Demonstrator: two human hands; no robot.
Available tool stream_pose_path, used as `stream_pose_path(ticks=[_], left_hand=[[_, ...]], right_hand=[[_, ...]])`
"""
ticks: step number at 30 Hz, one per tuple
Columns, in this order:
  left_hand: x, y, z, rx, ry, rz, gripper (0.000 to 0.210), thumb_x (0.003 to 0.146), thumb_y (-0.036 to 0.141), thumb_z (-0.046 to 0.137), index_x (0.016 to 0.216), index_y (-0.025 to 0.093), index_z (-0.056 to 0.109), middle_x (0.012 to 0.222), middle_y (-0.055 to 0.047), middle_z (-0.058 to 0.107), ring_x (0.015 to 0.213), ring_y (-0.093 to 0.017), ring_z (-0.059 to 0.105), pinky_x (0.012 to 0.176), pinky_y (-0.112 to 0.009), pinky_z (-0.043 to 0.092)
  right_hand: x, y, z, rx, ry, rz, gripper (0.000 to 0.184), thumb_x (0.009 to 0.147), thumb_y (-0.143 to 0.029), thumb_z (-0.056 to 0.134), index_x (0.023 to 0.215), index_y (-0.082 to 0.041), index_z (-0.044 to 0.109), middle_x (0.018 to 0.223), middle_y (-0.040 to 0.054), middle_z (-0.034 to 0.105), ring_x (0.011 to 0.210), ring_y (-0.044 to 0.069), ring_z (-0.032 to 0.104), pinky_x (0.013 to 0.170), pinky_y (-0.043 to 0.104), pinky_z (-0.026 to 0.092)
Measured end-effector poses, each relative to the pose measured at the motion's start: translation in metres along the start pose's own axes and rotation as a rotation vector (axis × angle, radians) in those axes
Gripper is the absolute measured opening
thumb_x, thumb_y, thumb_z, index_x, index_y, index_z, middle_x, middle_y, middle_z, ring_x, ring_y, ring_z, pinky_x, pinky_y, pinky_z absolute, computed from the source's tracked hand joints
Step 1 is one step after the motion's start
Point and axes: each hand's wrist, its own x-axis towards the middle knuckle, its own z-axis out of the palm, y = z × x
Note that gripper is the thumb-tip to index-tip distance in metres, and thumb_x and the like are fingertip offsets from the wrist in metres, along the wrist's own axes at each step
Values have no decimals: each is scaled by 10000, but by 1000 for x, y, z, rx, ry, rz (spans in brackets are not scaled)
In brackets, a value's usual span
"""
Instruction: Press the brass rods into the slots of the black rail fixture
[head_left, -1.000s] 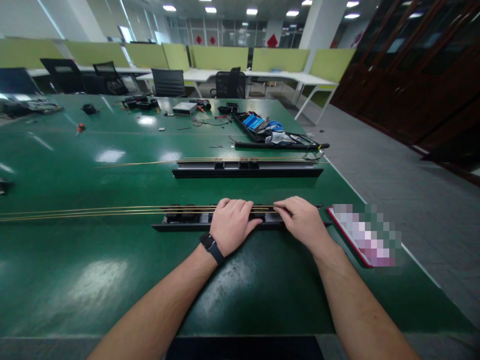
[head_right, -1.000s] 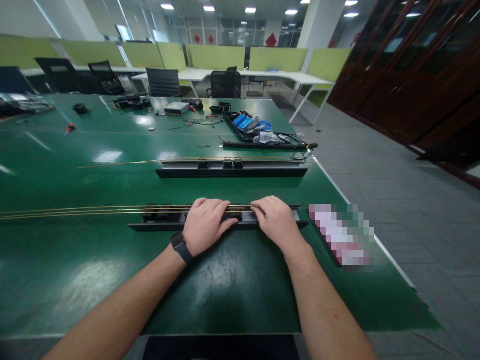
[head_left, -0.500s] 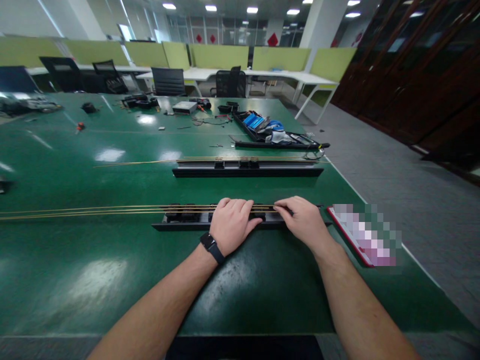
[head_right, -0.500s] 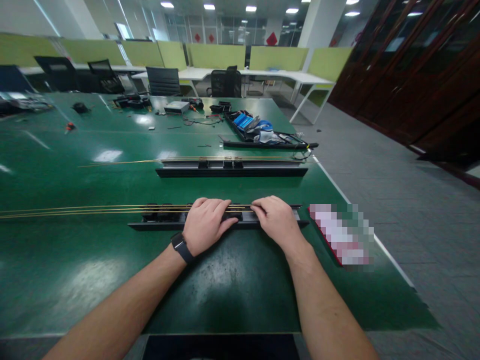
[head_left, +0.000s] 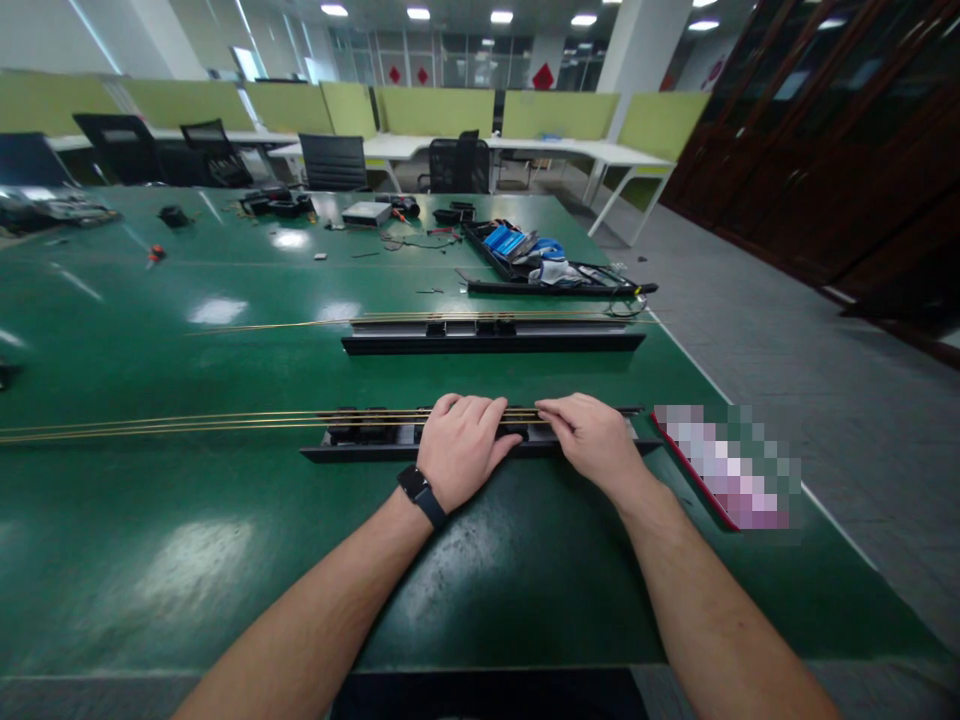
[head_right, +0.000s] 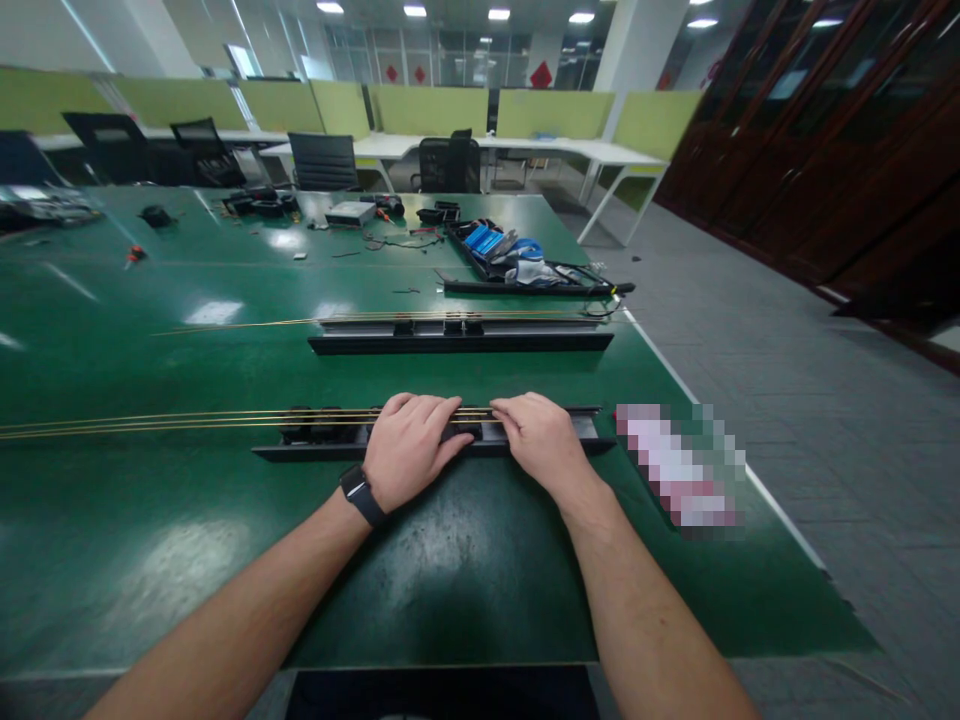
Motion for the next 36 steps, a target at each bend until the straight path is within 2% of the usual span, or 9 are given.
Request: stream_pose_path(ticks=[4,7,12,16,25,28,32,36], left_hand=[[-1,-1,1,-8,9,-1,440,1012,496,556,1308,172,588,1189,-109,732,1106,-261,661,1007,-437,409],[-1,-2,2,-7,12,1,445,1013,499,551,1305,166,593,1188,-112,732,1099,-263,660,1000,-437,414],[-1,-1,0,-4,2,-3,465,1009,506,555,1306,151,590,1186,-112,726,1100,-265,652,1001,-439,419],[-1,-1,0,-6,3,-8,475,1001,513,564,1316,157,587,1181,-115,726,1100,-269,653,1002,-441,419],[-1,-1,1,-11,2,-4,480,1002,512,561,1324,157,583,1186,-117,725,1106,-270,651,1010,-448,419],[-1,-1,0,-13,7,-4,480,1003,502,563,1330,152,577,1204,-118,716,1118,-271,641,1019,-438,415],[-2,-1,-2,-11,31,-19,478,1000,496,570,1326,146,575,1239,-121,696,1141,-273,619,1031,-432,409],[-2,0,-3,5,20,-45,463,1000,518,559,1269,145,603,1168,-112,707,1099,-277,623,1009,-444,413]], right_hand=[[-1,0,-3,20,-15,12,266,987,-208,522,1117,-212,755,1050,62,791,945,215,721,884,381,569],[-2,-2,-8,-3,-10,81,259,924,-192,552,1100,-193,742,1036,75,777,933,227,706,880,389,556],[-1,-11,-17,-32,-36,194,106,821,-202,601,786,-214,700,741,34,688,742,204,632,700,335,481],[-1,-17,-17,14,-59,153,153,865,-233,587,734,-214,663,704,29,661,686,180,599,663,318,443],[-1,-23,-9,131,-61,66,218,980,-259,557,866,-223,739,885,43,776,794,193,676,783,345,524],[-1,-22,-13,121,-67,93,204,979,-300,585,903,-225,760,902,41,782,817,195,689,785,344,525],[0,-19,-19,78,-19,185,229,965,-364,610,862,-222,757,814,36,755,750,189,667,715,338,493],[1,-18,-19,37,35,208,280,986,-373,574,820,-218,738,759,34,727,719,187,647,697,339,470]])
